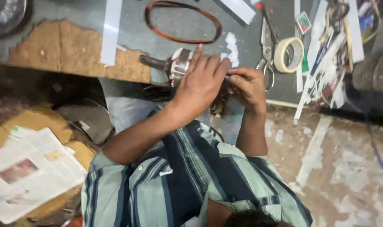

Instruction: The person winds a copper wire around a motor stator core, using a screwdriver to adjust the wire placement and securing it with white tape. The person works on the component while seated on the floor.

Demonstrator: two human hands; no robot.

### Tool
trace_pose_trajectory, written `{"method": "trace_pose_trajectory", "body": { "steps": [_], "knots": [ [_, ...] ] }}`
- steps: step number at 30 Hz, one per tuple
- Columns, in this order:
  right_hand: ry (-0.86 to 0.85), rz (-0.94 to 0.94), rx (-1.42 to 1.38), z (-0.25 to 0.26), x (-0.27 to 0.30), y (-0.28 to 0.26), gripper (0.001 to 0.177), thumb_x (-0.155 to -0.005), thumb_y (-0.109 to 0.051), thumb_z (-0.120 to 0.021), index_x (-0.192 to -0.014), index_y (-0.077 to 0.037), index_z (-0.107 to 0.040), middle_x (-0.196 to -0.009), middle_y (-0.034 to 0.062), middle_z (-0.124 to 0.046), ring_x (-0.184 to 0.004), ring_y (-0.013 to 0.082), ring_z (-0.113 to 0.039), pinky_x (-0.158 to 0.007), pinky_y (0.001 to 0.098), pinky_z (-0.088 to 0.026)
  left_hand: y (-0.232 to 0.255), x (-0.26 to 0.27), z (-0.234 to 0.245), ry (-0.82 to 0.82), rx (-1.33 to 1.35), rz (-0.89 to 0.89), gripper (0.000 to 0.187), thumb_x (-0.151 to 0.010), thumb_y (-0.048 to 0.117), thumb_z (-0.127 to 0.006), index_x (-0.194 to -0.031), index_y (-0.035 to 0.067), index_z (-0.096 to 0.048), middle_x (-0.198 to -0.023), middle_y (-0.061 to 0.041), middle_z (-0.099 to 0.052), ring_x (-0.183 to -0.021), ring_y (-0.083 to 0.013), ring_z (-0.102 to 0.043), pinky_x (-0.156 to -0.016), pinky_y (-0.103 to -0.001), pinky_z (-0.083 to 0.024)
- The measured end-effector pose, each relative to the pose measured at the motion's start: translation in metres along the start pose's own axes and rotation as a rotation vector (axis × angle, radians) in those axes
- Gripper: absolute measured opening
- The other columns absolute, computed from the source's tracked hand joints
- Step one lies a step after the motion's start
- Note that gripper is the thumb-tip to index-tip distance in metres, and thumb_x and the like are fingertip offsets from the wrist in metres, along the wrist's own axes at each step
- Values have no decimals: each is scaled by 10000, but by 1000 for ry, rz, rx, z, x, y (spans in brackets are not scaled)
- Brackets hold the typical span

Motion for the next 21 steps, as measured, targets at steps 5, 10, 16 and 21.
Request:
{"method": "trace_pose_trajectory", "body": {
  "steps": [5,10,16,21],
  "knots": [
    [40,4,112,-9,4,1,165,-942,-12,-723,-1079,80,-721,-772,79,-679,-586,126,-582,-543,260,-460,-44,18,67,94,264,139,327,-978,5,-616,-1293,62,-681,-1276,-143,-687,-1214,-342,-641,-1038,-431,-538],
    [23,46,72,-18,1,-9,154,-959,7,-724,-1086,94,-728,-742,62,-637,-583,110,-544,-559,265,-463,-86,19,77,46,273,263,165,-991,150,-716,-1109,41,-755,-1081,-140,-763,-1032,-323,-715,-901,-419,-551],
    [-6,53,73,-23,3,-10,135,-966,23,-719,-1086,83,-727,-750,58,-633,-593,105,-534,-569,269,-469,-98,17,66,-18,337,325,170,-972,174,-719,-1096,73,-776,-1046,-124,-775,-989,-302,-734,-864,-407,-564],
    [-28,43,77,-22,3,-11,138,-967,21,-719,-1092,78,-729,-766,62,-640,-618,119,-568,-577,261,-464,-99,14,65,-76,332,305,193,-984,155,-718,-1161,82,-741,-1073,-118,-771,-963,-280,-741,-840,-392,-577]
  ]
}}
Point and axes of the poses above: each hand's wrist, its own x-axis away from the middle knuckle, its own z-axis out of the back of the hand, y = z × x, the point moved 7 cm from there along -x, towards the middle knuckle
